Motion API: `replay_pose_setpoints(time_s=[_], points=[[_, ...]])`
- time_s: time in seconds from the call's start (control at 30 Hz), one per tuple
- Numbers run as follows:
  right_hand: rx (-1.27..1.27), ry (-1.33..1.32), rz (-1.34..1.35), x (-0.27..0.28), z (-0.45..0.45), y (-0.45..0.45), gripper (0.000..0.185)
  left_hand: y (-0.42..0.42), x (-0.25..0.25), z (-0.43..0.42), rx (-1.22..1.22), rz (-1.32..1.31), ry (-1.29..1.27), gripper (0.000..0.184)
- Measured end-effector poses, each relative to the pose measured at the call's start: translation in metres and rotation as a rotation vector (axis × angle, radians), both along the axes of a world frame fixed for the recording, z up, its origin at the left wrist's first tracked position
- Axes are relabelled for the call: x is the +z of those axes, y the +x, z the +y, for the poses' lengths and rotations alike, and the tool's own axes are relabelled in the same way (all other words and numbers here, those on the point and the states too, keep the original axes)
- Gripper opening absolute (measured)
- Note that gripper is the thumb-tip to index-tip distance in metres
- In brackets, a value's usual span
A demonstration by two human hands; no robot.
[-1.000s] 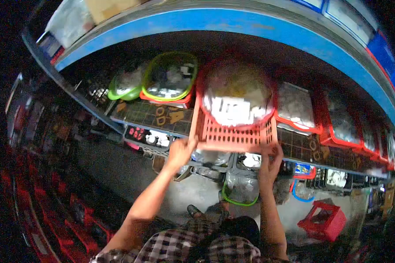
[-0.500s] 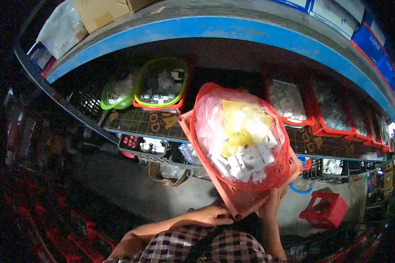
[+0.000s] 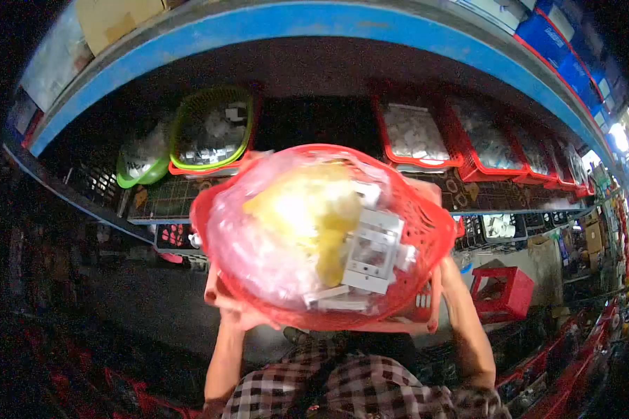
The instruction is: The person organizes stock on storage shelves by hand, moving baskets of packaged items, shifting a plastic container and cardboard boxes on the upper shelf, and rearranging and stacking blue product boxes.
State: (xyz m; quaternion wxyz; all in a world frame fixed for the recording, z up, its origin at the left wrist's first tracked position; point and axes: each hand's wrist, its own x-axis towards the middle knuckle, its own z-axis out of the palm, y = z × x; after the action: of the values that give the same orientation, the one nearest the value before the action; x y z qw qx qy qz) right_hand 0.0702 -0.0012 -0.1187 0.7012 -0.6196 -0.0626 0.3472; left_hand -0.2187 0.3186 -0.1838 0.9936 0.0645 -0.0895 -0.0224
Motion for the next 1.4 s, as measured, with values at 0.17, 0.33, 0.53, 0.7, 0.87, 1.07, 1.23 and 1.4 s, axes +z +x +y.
replay_pose_setpoints(time_s=[0.17, 0.33, 0.53, 0.7, 0.87, 1.07, 1.23, 1.4], points=[[0.382, -0.004, -0.026, -0.003, 0.081, 0.063, 0.047, -0.063, 0.006, 0.011, 0.463, 0.116, -0.04, 0.104], [0.867, 0.136, -0.085, 0.055, 0.174, 0.055, 0.038, -0.106, -0.019, -0.029, 0.854, 0.704, 0.056, 0.086], [0.58, -0.364, -0.565, 0.035, 0.231, 0.142, 0.037, -0.06, -0.02, -0.08, 0.999, 1.047, 0.155, 0.065], [0.081, 0.134, -0.67, 0.068, 0.122, 0.178, 0.034, 0.031, 0.016, -0.096, 1.154, 0.998, 0.263, 0.06], [-0.223, 0.088, -0.669, 0.026, -0.008, 0.146, 0.025, 0.081, 0.028, -0.094, 0.948, 0.961, 0.385, 0.06], [-0.412, -0.011, -0.386, -0.06, -0.089, 0.087, 0.02, 0.133, 0.054, -0.099, 0.185, 0.907, 0.883, 0.054], [-0.26, -0.561, -0.834, -0.043, -0.089, 0.04, 0.02, 0.192, 0.062, -0.073, 0.326, 0.636, 1.116, 0.051], [-0.091, -0.673, -0.889, -0.046, -0.096, -0.014, 0.021, 0.248, 0.015, -0.028, 0.456, 0.472, 1.29, 0.061]])
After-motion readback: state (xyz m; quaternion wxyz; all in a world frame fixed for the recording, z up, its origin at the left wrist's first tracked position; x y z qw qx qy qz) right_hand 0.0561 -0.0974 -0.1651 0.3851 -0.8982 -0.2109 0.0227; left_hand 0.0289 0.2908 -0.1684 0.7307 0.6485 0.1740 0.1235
